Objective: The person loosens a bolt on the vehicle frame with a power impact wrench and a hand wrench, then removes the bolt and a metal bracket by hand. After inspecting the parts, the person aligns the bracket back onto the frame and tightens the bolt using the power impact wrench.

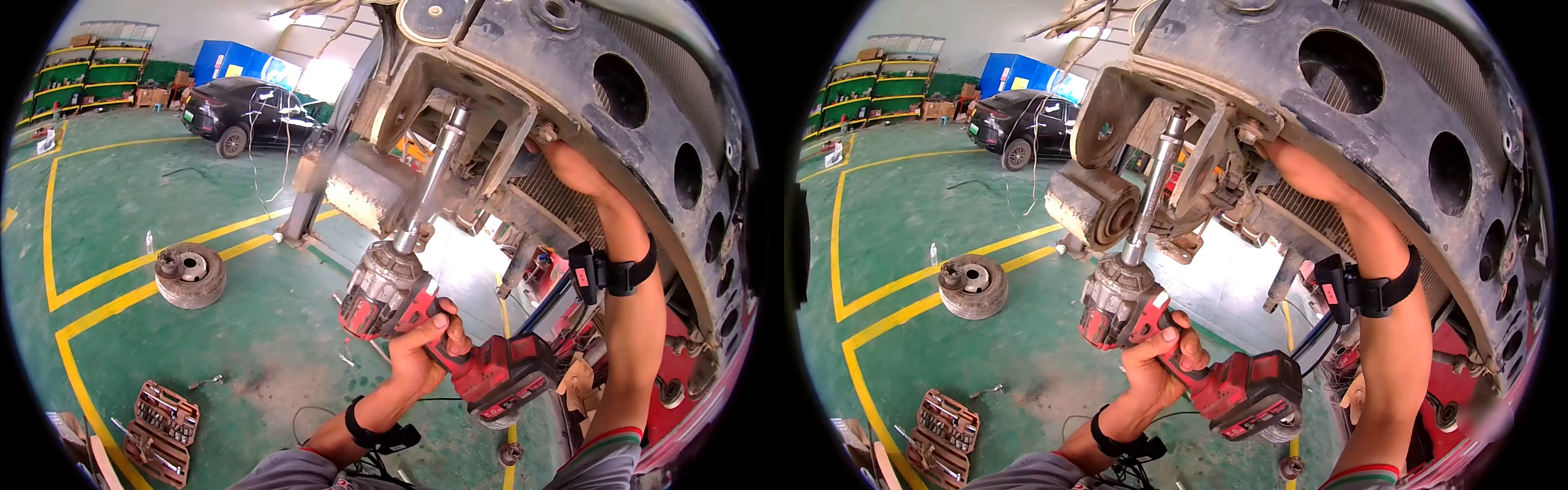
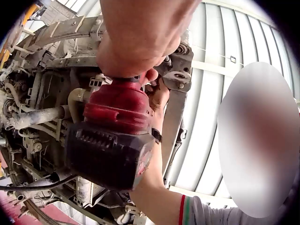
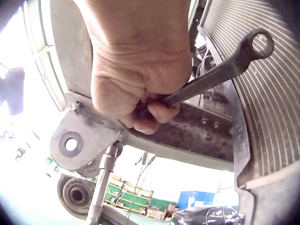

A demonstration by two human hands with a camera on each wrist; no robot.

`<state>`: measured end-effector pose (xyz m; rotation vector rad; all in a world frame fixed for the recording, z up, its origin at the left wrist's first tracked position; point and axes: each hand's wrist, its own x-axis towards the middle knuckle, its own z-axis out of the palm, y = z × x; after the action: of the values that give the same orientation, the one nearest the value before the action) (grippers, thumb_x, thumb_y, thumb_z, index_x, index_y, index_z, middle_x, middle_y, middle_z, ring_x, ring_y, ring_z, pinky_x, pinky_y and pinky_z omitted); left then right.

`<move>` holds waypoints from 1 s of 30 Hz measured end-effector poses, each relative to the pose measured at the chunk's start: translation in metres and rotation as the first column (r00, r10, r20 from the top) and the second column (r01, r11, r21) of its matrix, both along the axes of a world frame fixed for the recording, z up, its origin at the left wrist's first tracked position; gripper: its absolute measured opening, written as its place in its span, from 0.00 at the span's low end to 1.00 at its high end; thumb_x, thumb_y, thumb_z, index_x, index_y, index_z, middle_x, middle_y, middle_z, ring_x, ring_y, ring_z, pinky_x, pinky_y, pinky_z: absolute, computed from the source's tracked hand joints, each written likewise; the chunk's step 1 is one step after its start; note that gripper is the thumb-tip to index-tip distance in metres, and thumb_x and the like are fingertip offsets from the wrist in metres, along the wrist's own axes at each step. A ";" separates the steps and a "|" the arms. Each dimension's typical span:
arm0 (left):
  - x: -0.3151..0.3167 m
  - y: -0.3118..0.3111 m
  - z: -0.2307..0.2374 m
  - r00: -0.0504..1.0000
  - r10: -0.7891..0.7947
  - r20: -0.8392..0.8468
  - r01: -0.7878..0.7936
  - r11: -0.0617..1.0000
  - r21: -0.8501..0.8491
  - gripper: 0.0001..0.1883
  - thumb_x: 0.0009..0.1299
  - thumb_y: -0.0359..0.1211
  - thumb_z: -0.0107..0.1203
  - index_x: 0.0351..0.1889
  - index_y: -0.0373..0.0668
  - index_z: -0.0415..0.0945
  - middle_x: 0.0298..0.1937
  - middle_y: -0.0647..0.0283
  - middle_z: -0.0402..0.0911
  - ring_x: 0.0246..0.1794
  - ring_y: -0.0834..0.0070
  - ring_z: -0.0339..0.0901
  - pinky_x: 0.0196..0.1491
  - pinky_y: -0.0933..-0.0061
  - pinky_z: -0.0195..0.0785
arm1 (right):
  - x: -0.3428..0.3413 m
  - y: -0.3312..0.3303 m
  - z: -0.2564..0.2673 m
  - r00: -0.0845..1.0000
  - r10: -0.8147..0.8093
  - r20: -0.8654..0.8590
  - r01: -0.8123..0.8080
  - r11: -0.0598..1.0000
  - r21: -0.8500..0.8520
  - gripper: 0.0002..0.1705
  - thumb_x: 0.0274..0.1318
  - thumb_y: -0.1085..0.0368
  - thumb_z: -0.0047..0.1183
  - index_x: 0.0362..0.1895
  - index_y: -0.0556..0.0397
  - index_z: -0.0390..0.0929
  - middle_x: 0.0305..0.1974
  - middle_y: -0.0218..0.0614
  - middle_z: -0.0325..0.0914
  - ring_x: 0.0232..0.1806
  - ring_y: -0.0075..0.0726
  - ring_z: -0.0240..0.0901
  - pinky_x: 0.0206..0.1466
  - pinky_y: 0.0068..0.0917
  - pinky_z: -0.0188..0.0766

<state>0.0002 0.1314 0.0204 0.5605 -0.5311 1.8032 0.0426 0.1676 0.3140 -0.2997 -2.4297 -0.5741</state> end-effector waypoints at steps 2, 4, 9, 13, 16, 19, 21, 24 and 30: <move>-0.001 0.003 0.000 0.999 0.047 -0.010 -0.047 0.999 -0.025 0.10 0.66 0.31 0.52 0.43 0.39 0.71 0.26 0.60 0.73 0.22 0.72 0.66 0.33 0.67 0.59 | 0.001 -0.001 0.004 1.000 -0.021 0.001 0.021 1.000 -0.014 0.07 0.58 0.68 0.44 0.30 0.54 0.73 0.27 0.41 0.73 0.31 0.38 0.68 0.38 0.33 0.64; -0.006 0.001 -0.004 0.999 0.003 -0.036 -0.002 1.000 0.024 0.10 0.65 0.32 0.53 0.43 0.39 0.71 0.25 0.60 0.73 0.21 0.72 0.65 0.32 0.68 0.58 | 0.000 0.000 0.012 0.972 -0.196 0.127 0.199 0.980 -0.009 0.18 0.66 0.58 0.43 0.48 0.60 0.73 0.36 0.51 0.78 0.33 0.41 0.71 0.42 0.38 0.68; -0.018 -0.024 -0.002 0.965 -0.255 -0.067 0.259 0.964 0.064 0.10 0.66 0.33 0.51 0.43 0.40 0.71 0.25 0.61 0.72 0.20 0.74 0.64 0.32 0.68 0.58 | -0.003 0.003 0.007 0.902 -0.429 0.050 0.420 0.898 0.129 0.11 0.62 0.66 0.44 0.43 0.51 0.79 0.39 0.46 0.78 0.43 0.45 0.76 0.44 0.37 0.69; -0.009 -0.021 0.002 0.994 -0.105 -0.018 0.106 0.994 0.021 0.09 0.67 0.30 0.50 0.45 0.39 0.71 0.26 0.60 0.73 0.23 0.73 0.66 0.35 0.67 0.59 | 0.001 0.009 0.007 0.825 -0.560 0.075 0.462 0.745 0.481 0.15 0.61 0.64 0.47 0.50 0.52 0.77 0.43 0.48 0.77 0.43 0.48 0.75 0.44 0.37 0.70; 0.001 -0.015 0.002 0.999 0.023 -0.026 -0.023 1.000 -0.009 0.09 0.67 0.30 0.51 0.44 0.40 0.70 0.26 0.60 0.73 0.24 0.73 0.66 0.36 0.66 0.59 | 0.005 -0.001 -0.001 0.827 -0.556 0.084 0.402 0.688 0.604 0.15 0.60 0.63 0.48 0.50 0.54 0.76 0.43 0.49 0.77 0.43 0.50 0.75 0.45 0.38 0.70; -0.004 -0.013 0.000 0.999 0.024 -0.047 -0.024 1.000 -0.003 0.07 0.66 0.31 0.52 0.40 0.41 0.69 0.24 0.61 0.71 0.24 0.72 0.65 0.36 0.67 0.58 | 0.004 0.002 -0.005 0.987 -0.158 0.023 0.142 0.935 0.326 0.15 0.63 0.64 0.42 0.43 0.63 0.76 0.37 0.53 0.77 0.38 0.53 0.77 0.40 0.39 0.72; -0.006 -0.017 0.002 0.998 0.001 -0.069 -0.001 1.000 0.000 0.07 0.66 0.32 0.53 0.36 0.41 0.67 0.23 0.62 0.69 0.23 0.72 0.63 0.35 0.67 0.57 | 0.004 0.004 0.001 0.954 -0.289 0.075 0.239 0.890 0.389 0.16 0.65 0.62 0.42 0.45 0.62 0.76 0.38 0.53 0.77 0.40 0.53 0.77 0.41 0.39 0.72; 0.001 -0.022 0.004 0.991 0.119 -0.059 -0.119 0.993 -0.005 0.08 0.67 0.30 0.53 0.38 0.39 0.67 0.24 0.61 0.69 0.24 0.72 0.64 0.35 0.68 0.58 | 0.001 -0.005 -0.004 0.950 -0.309 0.052 0.273 0.897 0.348 0.17 0.66 0.60 0.41 0.47 0.61 0.75 0.39 0.53 0.77 0.41 0.54 0.76 0.43 0.39 0.71; -0.001 -0.039 0.006 0.966 0.248 -0.077 -0.250 0.968 -0.006 0.12 0.68 0.26 0.52 0.47 0.33 0.66 0.26 0.60 0.70 0.27 0.71 0.66 0.36 0.68 0.61 | 0.003 0.003 0.004 0.939 -0.314 0.141 0.249 0.902 0.352 0.20 0.68 0.57 0.38 0.48 0.63 0.72 0.45 0.55 0.76 0.41 0.53 0.75 0.47 0.39 0.69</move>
<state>-0.0010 0.0929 0.0260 0.7068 -0.4081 2.0129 0.0459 0.1702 0.3177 -0.4786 -2.4340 -1.1754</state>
